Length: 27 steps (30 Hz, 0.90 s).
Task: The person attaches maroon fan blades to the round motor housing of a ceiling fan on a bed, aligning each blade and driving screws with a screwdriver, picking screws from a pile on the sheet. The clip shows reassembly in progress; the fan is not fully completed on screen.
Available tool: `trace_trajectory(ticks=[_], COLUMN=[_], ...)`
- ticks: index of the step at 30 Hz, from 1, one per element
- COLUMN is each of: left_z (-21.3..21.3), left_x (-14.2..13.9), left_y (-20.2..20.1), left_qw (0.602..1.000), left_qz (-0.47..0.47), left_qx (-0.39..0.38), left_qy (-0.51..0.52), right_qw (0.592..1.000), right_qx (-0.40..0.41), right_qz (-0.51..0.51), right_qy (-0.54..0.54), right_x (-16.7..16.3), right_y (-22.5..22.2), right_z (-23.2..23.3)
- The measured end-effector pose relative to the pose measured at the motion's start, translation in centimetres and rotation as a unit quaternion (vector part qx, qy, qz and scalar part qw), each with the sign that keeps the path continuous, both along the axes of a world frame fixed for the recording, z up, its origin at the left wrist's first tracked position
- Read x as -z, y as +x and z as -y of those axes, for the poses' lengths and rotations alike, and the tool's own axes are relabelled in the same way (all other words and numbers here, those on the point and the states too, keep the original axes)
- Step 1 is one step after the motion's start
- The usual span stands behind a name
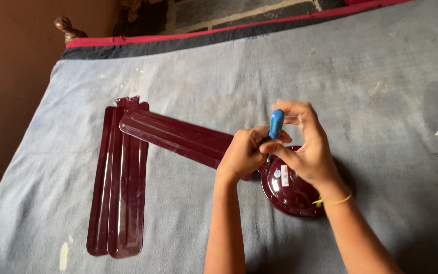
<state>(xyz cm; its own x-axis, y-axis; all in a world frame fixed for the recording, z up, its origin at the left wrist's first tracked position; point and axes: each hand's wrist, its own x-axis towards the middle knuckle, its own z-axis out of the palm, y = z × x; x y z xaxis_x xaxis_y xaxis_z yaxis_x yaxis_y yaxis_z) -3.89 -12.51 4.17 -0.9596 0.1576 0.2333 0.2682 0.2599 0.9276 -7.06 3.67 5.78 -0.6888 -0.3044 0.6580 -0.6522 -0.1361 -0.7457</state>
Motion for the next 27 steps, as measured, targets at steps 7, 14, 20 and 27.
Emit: trace_trajectory(ticks=[7,14,20,27], left_z=[0.4,2.0,2.4,1.5], left_x=[1.3,4.9,5.3,4.8], left_y=[-0.4,-0.6,-1.1,-1.7], left_qw=[0.995,0.998,1.000,0.997], left_qz=[0.046,-0.048,-0.005,-0.010], left_qx=[-0.036,-0.012,-0.023,-0.059], left_qy=[-0.078,-0.039,-0.004,-0.055], right_qw=[0.875,0.673,0.878,0.973], right_qx=[-0.468,-0.715,-0.457,0.219], right_qz=[0.083,0.182,0.144,-0.014], right_qy=[0.089,0.048,-0.011,-0.066], right_x=[-4.4,-1.4,-0.9,-0.3], right_y=[-8.8,-9.9,-7.2,-2.9], right_z=[2.5,4.6,5.2,8.4])
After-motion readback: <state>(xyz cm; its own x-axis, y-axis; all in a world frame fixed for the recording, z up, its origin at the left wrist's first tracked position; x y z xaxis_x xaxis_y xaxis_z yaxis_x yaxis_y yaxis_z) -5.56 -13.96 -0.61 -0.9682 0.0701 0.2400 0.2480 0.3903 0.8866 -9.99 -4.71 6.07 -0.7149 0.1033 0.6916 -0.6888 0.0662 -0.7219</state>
